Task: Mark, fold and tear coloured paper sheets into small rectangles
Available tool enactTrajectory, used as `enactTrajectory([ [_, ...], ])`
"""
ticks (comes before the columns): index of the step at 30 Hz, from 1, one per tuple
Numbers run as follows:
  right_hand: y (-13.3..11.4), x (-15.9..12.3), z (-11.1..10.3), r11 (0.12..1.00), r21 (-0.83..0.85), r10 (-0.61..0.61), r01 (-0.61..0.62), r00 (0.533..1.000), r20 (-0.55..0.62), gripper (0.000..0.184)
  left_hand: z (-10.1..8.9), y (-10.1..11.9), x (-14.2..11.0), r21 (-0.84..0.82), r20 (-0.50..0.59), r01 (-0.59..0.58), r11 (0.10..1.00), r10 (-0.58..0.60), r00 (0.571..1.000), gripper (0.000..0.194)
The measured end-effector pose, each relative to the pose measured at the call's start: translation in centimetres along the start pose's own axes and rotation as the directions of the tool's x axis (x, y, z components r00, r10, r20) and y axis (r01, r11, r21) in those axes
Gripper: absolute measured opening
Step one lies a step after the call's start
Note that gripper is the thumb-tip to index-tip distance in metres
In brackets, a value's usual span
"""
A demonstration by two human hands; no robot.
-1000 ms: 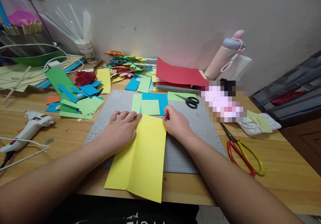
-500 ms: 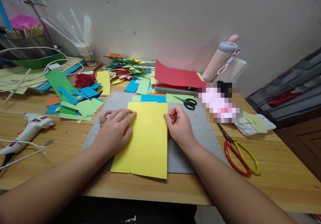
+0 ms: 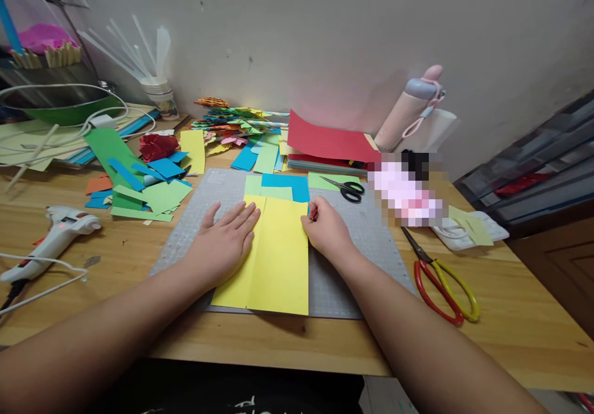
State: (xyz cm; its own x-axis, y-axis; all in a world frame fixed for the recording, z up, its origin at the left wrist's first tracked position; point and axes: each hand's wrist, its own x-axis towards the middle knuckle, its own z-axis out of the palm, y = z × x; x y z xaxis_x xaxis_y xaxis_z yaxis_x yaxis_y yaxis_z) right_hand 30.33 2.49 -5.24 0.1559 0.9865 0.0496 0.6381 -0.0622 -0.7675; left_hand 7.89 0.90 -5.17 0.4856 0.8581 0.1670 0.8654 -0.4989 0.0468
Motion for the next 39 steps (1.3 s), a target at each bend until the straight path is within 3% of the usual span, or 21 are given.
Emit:
enactTrajectory([
  [8, -0.3, -0.9, -0.4, 0.999, 0.024, 0.022, -0.021, 1.000, -0.016, 0.023, 0.2, 0.0, 0.1, -0.002, -0.014, -0.008, 1.000, 0.008, 1.000, 0.046],
  [12, -0.4, -2.6, -1.1, 0.989, 0.103, 0.096, -0.107, 0.990, 0.104, 0.026, -0.5, -0.2, -0.3, -0.014, -0.027, -0.006, 1.000, 0.005, 1.000, 0.046],
  [17, -0.2, -5.8, -1.9, 0.976, 0.128, 0.152, -0.178, 0.970, 0.188, 0.025, -2.0, 0.3, -2.1, -0.021, 0.055, -0.031, 0.999, 0.032, 0.998, 0.046],
  [23, 0.1, -7.3, -1.2, 0.999, -0.022, 0.050, -0.049, 0.996, 0.070, 0.023, -1.1, 1.0, -3.8, 0.001, 0.069, -0.035, 0.999, 0.035, 0.997, 0.048],
  [28, -0.6, -7.7, -0.9, 0.985, -0.165, 0.065, -0.059, 0.997, 0.035, 0.020, -0.8, 1.1, -3.8, 0.034, 0.053, -0.054, 0.998, 0.052, 0.997, 0.049],
  [34, -0.6, -7.9, -0.8, 0.992, -0.126, 0.009, -0.008, 1.000, 0.009, 0.019, -1.2, 1.1, -3.7, 0.030, 0.084, -0.046, 0.999, 0.043, 0.996, 0.049],
  [39, -0.4, -8.0, -0.6, 0.989, -0.144, 0.033, -0.031, 0.999, 0.018, 0.021, -1.1, 1.2, -3.7, 0.030, 0.084, -0.040, 0.999, 0.038, 0.996, 0.049],
])
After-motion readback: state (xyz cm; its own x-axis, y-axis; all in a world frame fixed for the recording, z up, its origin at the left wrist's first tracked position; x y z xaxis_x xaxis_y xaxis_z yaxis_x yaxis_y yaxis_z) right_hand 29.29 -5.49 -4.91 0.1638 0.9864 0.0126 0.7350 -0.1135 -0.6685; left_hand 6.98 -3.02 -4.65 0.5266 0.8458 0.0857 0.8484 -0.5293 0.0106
